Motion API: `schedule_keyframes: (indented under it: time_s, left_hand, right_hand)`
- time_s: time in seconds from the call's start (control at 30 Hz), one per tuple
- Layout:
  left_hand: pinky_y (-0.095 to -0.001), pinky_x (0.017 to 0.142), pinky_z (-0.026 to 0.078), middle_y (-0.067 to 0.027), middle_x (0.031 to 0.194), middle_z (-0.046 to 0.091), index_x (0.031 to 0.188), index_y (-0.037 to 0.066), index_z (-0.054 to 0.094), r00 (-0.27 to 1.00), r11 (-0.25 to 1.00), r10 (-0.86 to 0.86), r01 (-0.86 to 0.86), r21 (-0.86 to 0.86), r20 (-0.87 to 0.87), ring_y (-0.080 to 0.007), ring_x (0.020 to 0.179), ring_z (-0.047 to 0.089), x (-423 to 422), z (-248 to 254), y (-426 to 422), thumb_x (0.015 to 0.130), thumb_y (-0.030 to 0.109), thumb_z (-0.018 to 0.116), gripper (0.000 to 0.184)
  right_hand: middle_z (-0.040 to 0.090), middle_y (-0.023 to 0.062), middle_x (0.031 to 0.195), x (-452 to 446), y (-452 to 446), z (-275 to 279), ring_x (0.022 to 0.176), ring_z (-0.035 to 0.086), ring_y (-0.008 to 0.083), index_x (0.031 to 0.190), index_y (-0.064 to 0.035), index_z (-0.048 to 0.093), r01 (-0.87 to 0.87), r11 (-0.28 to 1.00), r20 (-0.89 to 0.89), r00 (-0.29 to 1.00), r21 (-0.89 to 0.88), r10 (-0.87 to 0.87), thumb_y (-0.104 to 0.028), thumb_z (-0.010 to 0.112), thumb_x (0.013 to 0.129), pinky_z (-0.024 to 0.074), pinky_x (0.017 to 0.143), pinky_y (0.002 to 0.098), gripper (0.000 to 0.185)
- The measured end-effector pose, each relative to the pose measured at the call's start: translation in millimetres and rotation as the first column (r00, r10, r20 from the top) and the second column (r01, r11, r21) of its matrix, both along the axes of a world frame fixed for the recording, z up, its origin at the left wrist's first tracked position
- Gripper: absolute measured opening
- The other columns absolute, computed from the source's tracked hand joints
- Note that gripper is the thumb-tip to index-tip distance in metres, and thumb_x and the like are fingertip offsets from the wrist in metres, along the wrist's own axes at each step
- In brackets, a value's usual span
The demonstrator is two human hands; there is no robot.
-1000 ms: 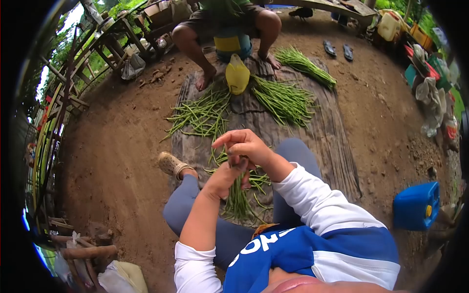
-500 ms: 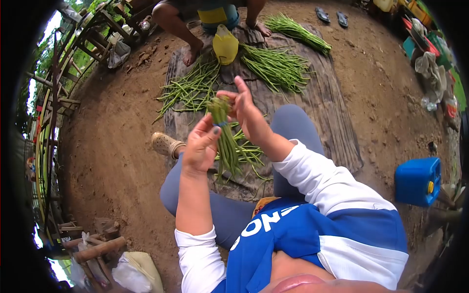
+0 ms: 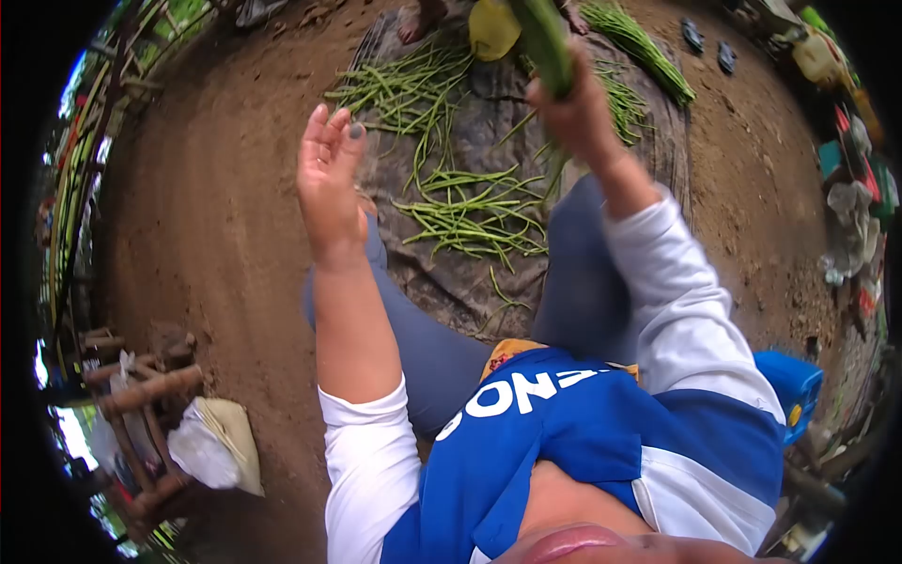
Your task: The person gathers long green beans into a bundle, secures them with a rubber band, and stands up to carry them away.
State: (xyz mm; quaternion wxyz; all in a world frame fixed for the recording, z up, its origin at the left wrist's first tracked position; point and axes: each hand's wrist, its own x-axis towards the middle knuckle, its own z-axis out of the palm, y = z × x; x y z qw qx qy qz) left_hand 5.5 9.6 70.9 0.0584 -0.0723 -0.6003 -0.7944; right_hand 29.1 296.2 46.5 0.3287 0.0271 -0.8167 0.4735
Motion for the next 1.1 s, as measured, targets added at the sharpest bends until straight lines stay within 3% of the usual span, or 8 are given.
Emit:
schedule_keyframes:
  time_s: [0.1,0.17,0.2,0.3,0.33,0.47,0.6,1.1]
  left_hand:
    - [-0.0285,0.092,0.043,-0.0099,0.122,0.059,0.13,0.002,0.048,0.993,0.992,0.014,-0.028,0.12,0.119,-0.0138,0.109,0.055,-6,0,-22,0.088,0.009,0.067,0.047]
    - [-0.0288,0.089,0.045,-0.01,0.119,0.061,0.127,0.003,0.052,0.99,0.995,0.032,-0.044,0.087,0.135,-0.0145,0.104,0.058,-6,-3,-27,0.087,0.006,0.066,0.042]
    - [-0.0287,0.089,0.045,-0.0103,0.12,0.061,0.127,0.003,0.052,0.988,0.997,0.027,-0.038,0.069,0.149,-0.0145,0.104,0.058,-7,-4,-29,0.087,0.006,0.065,0.042]
    - [-0.0287,0.091,0.044,-0.0113,0.121,0.06,0.125,0.002,0.054,0.985,0.997,0.007,-0.02,0.07,0.172,-0.0149,0.105,0.058,-3,-2,-31,0.088,0.006,0.064,0.039]
    - [-0.0288,0.091,0.043,-0.0113,0.121,0.06,0.124,0.002,0.054,0.985,0.996,-0.016,0.001,0.088,0.172,-0.0149,0.106,0.058,-3,-2,-33,0.088,0.007,0.064,0.038]
    - [-0.031,0.095,0.042,-0.0125,0.122,0.059,0.125,0.0,0.054,0.982,0.995,0.013,-0.031,0.094,0.187,-0.0164,0.11,0.056,-1,6,-42,0.089,0.009,0.062,0.038]
    - [-0.0346,0.1,0.04,-0.0163,0.128,0.055,0.129,-0.002,0.05,0.984,0.987,0.039,-0.064,0.145,0.173,-0.0214,0.117,0.053,5,14,-59,0.091,0.009,0.059,0.04]
    - [-0.0555,0.11,0.028,-0.0168,0.146,0.037,0.142,0.012,0.036,0.945,0.886,-0.067,-0.092,0.454,0.321,-0.0395,0.136,0.033,-2,10,-114,0.098,0.015,0.048,0.046]
  right_hand:
    - [0.036,0.0264,0.144,-44,76,39,0.131,0.041,0.0322,0.148,-0.0053,0.025,0.111,0.931,0.03,0.991,0.347,-0.129,-0.03,0.073,0.081,0.0369,0.106,0.0362,0.086]
    - [0.031,0.0251,0.148,-43,54,56,0.137,0.031,0.0364,0.147,-0.0048,0.025,0.387,0.549,0.131,0.718,0.741,-0.683,-0.044,0.077,0.074,0.0307,0.111,0.0386,0.098]
    - [0.029,0.0247,0.149,-51,55,46,0.138,0.03,0.0368,0.148,-0.0048,0.024,0.265,0.589,0.257,0.712,0.763,-0.653,-0.047,0.077,0.072,0.0297,0.111,0.0402,0.102]
    - [0.019,0.022,0.154,-85,52,4,0.142,0.021,0.0369,0.15,-0.0048,0.016,-0.074,0.687,0.502,0.74,0.723,-0.449,-0.06,0.071,0.072,0.019,0.115,0.0481,0.11]
    - [0.058,0.0187,0.124,-110,64,-62,0.115,0.057,0.032,0.138,-0.0109,0.043,-0.032,0.537,0.198,0.947,0.843,-0.254,-0.051,0.071,0.078,0.0476,0.093,0.0421,0.078]
    - [0.034,0.0182,0.148,-106,-48,-158,0.135,0.033,0.0407,0.145,-0.0116,0.033,-0.588,0.565,0.808,0.505,0.579,-0.303,-0.071,0.066,0.07,0.0324,0.104,0.0607,0.101]
    - [0.021,0.0153,0.156,-94,-106,-224,0.144,0.016,0.0387,0.15,-0.019,0.026,-0.655,0.658,0.928,0.272,0.372,-0.254,-0.064,0.068,0.074,0.0199,0.112,0.0583,0.097]
    - [0.02,0.0188,0.155,-354,-91,-297,0.144,0.014,0.0377,0.151,-0.009,0.02,-0.267,0.6,0.494,0.833,0.754,-0.25,-0.081,0.054,0.07,0.0138,0.112,0.0591,0.113]
